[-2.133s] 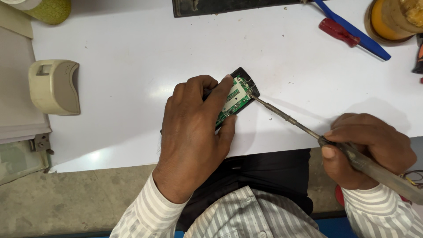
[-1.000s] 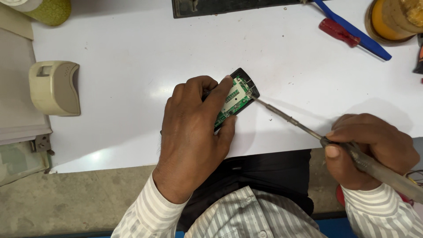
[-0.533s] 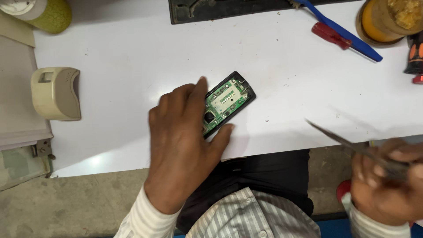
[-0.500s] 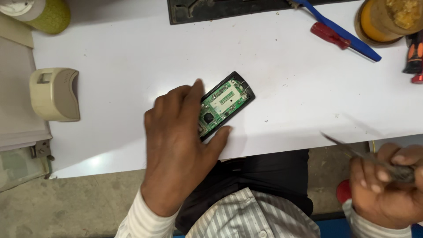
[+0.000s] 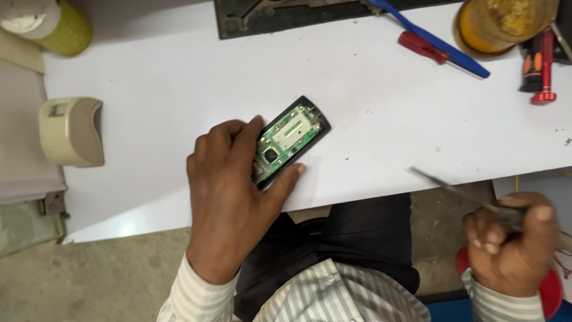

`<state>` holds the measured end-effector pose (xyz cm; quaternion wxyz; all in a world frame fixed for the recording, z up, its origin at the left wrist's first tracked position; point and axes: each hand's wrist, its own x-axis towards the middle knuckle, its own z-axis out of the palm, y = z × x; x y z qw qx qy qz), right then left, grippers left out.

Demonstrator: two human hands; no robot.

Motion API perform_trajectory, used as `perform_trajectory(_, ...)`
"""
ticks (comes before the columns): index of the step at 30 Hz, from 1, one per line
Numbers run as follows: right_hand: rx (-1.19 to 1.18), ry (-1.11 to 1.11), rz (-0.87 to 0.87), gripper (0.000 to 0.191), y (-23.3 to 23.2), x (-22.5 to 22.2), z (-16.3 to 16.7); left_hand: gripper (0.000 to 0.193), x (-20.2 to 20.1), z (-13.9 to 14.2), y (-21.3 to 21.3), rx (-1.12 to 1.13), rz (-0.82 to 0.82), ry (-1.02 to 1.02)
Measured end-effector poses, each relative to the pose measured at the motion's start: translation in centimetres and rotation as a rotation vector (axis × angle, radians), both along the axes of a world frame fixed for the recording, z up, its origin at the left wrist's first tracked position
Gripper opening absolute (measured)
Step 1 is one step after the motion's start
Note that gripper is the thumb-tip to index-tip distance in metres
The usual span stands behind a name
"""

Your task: The person holds an opened mobile phone with its circuit board exposed in one hand and uses a soldering iron with the other hand to solder points on the board, repositioning the phone repeatedly to work on different spots along its edge.

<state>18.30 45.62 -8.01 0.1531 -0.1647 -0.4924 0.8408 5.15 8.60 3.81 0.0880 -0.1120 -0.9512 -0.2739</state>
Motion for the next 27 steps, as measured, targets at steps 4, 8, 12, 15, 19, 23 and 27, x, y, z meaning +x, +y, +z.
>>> perform_trajectory(4,0.311,0.162,0.081,0.029,-1.4,-1.7,2.8,0.062,0.2,-0.5,0.2,0.038,-0.017,0.038)
perform_trajectory(8,0.651,0.251,0.15,0.027,-3.4,-4.3,4.7,0.057,0.0,-0.6,0.3,0.064,-0.019,0.052)
perform_trajectory(12,1.063,0.281,0.191,0.029,-5.0,-7.1,6.1,0.057,-0.2,-0.5,0.4,0.09,-0.016,0.06)
perform_trajectory(15,1.108,0.25,0.212,0.029,-5.6,-8.7,6.5,0.056,-0.4,-0.6,0.4,0.116,-0.008,0.056)
perform_trajectory(19,1.13,0.328,0.267,0.03,-5.7,-9.5,6.4,0.056,-0.5,-0.7,0.4,0.133,0.005,0.057)
perform_trajectory(23,1.226,0.332,0.331,0.031,-5.4,-9.9,6.5,0.056,-0.8,-0.8,0.5,0.121,-0.002,0.062)
perform_trajectory(27,1.253,0.361,0.361,0.03,-5.7,-10.6,6.9,0.057,-1.0,-0.7,0.7,0.113,0.007,0.055)
